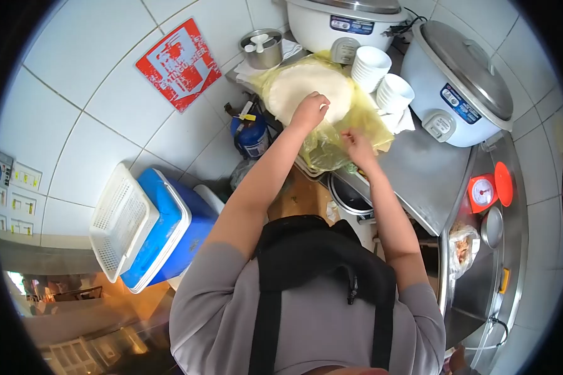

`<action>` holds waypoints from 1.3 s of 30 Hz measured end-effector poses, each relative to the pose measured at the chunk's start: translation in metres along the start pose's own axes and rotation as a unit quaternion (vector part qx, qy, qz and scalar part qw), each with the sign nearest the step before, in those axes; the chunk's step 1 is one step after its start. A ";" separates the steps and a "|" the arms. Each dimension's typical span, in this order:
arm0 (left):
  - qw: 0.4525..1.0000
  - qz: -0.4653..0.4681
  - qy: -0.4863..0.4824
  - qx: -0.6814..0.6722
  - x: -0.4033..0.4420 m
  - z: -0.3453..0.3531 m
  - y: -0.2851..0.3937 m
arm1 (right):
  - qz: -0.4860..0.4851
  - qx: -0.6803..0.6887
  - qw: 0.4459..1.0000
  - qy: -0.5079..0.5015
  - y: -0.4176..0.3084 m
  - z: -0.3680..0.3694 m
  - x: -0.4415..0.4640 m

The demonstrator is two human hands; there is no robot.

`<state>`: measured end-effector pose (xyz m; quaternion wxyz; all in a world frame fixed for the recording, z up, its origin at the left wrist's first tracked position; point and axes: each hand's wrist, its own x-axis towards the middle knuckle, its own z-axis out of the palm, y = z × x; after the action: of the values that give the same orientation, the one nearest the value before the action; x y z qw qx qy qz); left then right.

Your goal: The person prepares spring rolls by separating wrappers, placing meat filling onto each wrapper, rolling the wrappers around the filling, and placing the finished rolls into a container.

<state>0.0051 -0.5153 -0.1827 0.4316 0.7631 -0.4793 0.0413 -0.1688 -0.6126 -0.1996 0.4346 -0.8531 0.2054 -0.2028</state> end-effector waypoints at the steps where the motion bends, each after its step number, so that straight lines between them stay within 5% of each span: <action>1: 0.998 0.009 -0.007 0.054 0.004 0.015 -0.001 | -0.002 0.020 1.000 -0.021 0.009 0.002 -0.009; 11: 0.995 0.010 -0.044 0.090 0.013 0.038 -0.035 | 0.065 0.146 0.982 -0.098 0.032 -0.024 -0.003; 14: 0.992 -0.114 -0.041 -0.035 0.021 0.030 -0.046 | 0.068 0.169 0.979 -0.086 0.036 -0.029 0.010; 17: 0.905 -0.310 0.026 -0.290 0.046 -0.001 -0.071 | 0.075 0.154 0.980 -0.101 0.031 -0.040 0.015; 20: 0.801 -0.283 0.062 -0.525 0.076 -0.034 -0.125 | 0.102 0.136 0.976 -0.134 0.025 -0.051 0.026; 22: 0.769 -0.298 0.011 -0.566 0.089 -0.071 -0.092 | 0.136 0.142 0.969 -0.150 0.008 -0.058 0.028; 28: 0.782 -0.313 -0.165 -0.513 0.108 -0.080 -0.082 | -0.078 -0.002 0.997 -0.022 -0.019 -0.026 0.076; 31: 0.784 -0.298 -0.148 -0.524 0.097 -0.047 -0.085 | 0.017 0.017 0.999 0.032 -0.021 0.017 0.116; 32: 0.759 -0.305 -0.137 -0.558 0.090 -0.038 -0.087 | 0.119 0.158 0.980 0.034 -0.024 0.025 0.126; 34: 0.725 -0.321 -0.095 -0.602 0.077 -0.032 -0.081 | 0.304 0.424 0.853 0.030 -0.035 0.037 0.142; 37: 0.688 -0.352 -0.029 -0.634 0.064 -0.030 -0.066 | 0.264 0.492 0.826 0.079 -0.033 0.063 0.157; 39: 0.651 -0.377 -0.022 -0.659 0.059 -0.029 -0.065 | 0.203 0.431 0.875 0.092 -0.032 0.068 0.164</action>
<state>0.0975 -0.5251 -0.1765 0.7888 0.3941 -0.0614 -0.4677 0.0089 -0.6367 -0.1829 0.7698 -0.4985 0.3052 -0.2563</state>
